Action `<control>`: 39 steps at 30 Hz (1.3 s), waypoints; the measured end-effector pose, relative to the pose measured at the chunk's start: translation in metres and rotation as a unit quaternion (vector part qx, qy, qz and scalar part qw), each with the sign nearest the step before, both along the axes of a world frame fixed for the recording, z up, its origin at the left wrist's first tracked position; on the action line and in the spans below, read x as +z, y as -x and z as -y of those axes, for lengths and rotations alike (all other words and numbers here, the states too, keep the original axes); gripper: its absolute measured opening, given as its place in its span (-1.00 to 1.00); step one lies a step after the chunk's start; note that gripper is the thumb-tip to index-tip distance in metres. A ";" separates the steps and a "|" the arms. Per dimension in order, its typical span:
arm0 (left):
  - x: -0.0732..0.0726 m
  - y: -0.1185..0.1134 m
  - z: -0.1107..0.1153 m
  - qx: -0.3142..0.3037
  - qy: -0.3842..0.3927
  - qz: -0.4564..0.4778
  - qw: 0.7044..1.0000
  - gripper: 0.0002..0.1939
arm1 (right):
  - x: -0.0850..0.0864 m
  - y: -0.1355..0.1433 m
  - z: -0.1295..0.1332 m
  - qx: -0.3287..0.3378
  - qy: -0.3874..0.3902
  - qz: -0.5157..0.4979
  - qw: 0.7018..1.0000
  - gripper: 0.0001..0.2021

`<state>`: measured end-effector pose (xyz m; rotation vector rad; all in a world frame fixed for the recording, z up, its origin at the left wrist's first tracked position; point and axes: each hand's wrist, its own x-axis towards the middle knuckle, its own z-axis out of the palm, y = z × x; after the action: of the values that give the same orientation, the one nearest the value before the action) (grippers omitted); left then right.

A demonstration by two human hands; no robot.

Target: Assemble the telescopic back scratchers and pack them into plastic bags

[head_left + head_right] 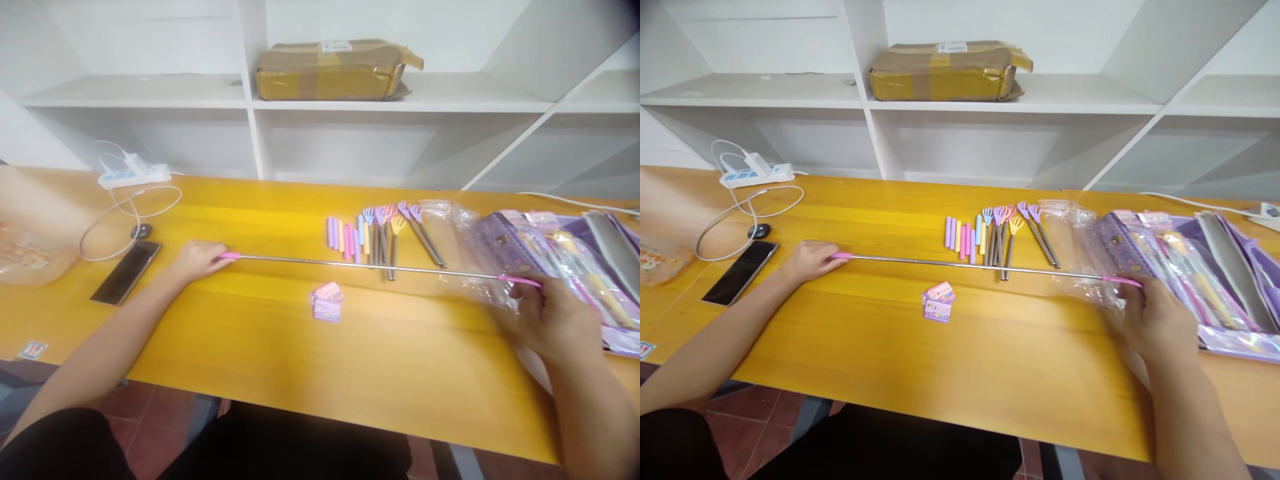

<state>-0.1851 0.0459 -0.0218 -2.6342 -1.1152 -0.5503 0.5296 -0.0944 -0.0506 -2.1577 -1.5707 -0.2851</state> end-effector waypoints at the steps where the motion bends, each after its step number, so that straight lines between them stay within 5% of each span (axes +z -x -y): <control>1: 0.001 0.000 0.002 -0.006 -0.016 0.003 1.000 -0.50 | 0.003 0.003 0.001 -0.001 0.000 0.005 1.000 -0.58; 10: 0.014 -0.002 0.012 -0.062 -0.074 0.017 0.995 -0.68 | 0.025 0.002 -0.007 -0.049 0.011 0.066 0.997 -0.55; 13: 0.014 -0.023 0.017 -0.078 -0.048 0.020 0.996 -0.63 | 0.029 0.016 -0.016 -0.005 0.053 0.087 0.995 -0.60; 17: 0.016 -0.090 0.030 -0.087 -0.055 0.020 0.994 -0.64 | 0.040 0.098 -0.030 0.145 0.139 0.113 0.973 -0.65; 21: 0.011 -0.158 0.045 -0.113 -0.033 0.052 0.992 -0.64 | 0.046 0.203 -0.036 0.303 0.065 0.163 0.937 -0.80; 24: -0.001 -0.172 0.055 -0.110 0.001 0.074 0.991 -0.63 | 0.038 0.243 -0.032 0.326 0.006 0.207 0.922 -0.79; 30: -0.021 -0.157 0.061 -0.132 0.011 0.086 0.987 -0.69 | 0.011 0.236 -0.027 0.398 -0.043 0.204 0.894 -0.72; 39: -0.019 -0.163 0.046 -0.128 0.087 0.081 0.985 -0.68 | 0.009 0.225 -0.040 0.423 0.046 0.006 0.905 -0.59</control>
<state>-0.0218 -0.0004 -0.0406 -2.9541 -0.9088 -0.7622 0.3046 -0.0543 -0.0412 -1.3283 -2.3734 0.0660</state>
